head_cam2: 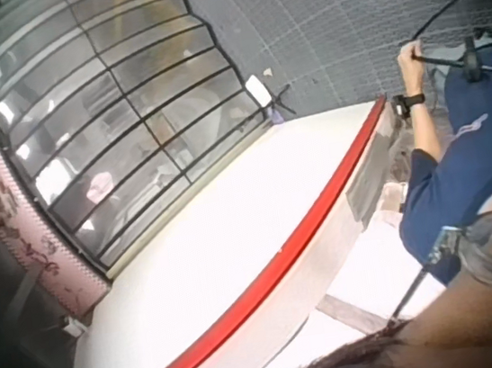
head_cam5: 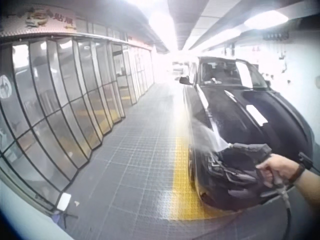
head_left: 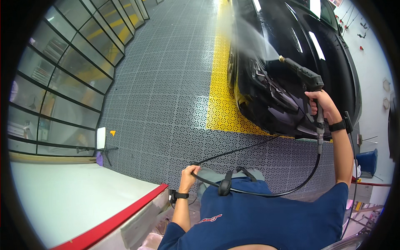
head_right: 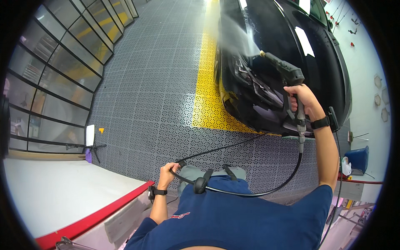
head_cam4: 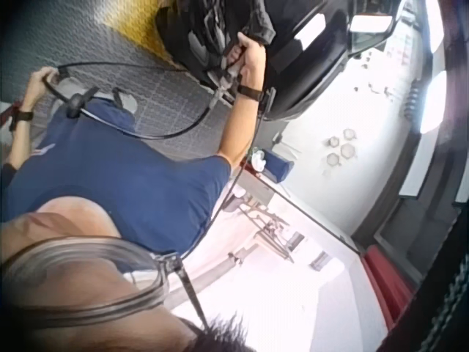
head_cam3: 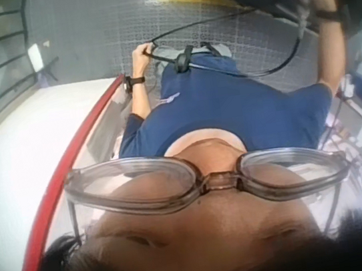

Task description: The person uses a high-pressure water spray gun to rinse a black SUV in a car wash bay. They systematically spray the roof, hood, windshield, sides, wheels, and rear of the vehicle, moving around the car to cover all surfaces.

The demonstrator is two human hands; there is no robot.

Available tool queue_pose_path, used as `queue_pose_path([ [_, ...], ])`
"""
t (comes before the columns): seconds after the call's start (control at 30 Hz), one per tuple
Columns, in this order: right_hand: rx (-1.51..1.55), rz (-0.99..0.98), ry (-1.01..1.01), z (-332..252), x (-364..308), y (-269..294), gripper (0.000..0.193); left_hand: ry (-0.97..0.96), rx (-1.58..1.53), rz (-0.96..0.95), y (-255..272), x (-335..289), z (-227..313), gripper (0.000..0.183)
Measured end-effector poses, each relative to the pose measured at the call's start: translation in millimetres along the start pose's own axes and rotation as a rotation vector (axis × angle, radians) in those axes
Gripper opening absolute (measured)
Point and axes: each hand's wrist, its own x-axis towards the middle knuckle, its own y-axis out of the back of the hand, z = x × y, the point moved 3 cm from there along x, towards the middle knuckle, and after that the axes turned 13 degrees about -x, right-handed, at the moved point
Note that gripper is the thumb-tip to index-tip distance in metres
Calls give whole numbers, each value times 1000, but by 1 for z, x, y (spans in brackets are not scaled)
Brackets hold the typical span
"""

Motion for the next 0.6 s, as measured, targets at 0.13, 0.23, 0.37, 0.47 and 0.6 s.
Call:
queue_pose_path([
  [0.13,55,-7,-86,-38,6,-53,35,-97,100,-214,65,22,-5,13],
  [0.23,-31,55,-120,-56,4,-95,34,-112,82,-297,99,41,-7,14],
  [0.37,-92,18,-123,-74,7,-151,31,-109,130,-441,127,80,-9,18],
  [0.47,-83,2,-170,-80,19,-177,32,-129,101,-425,143,111,-10,25],
  [0.6,-10,10,-176,-79,48,-188,32,-66,182,-501,160,167,-29,27],
])
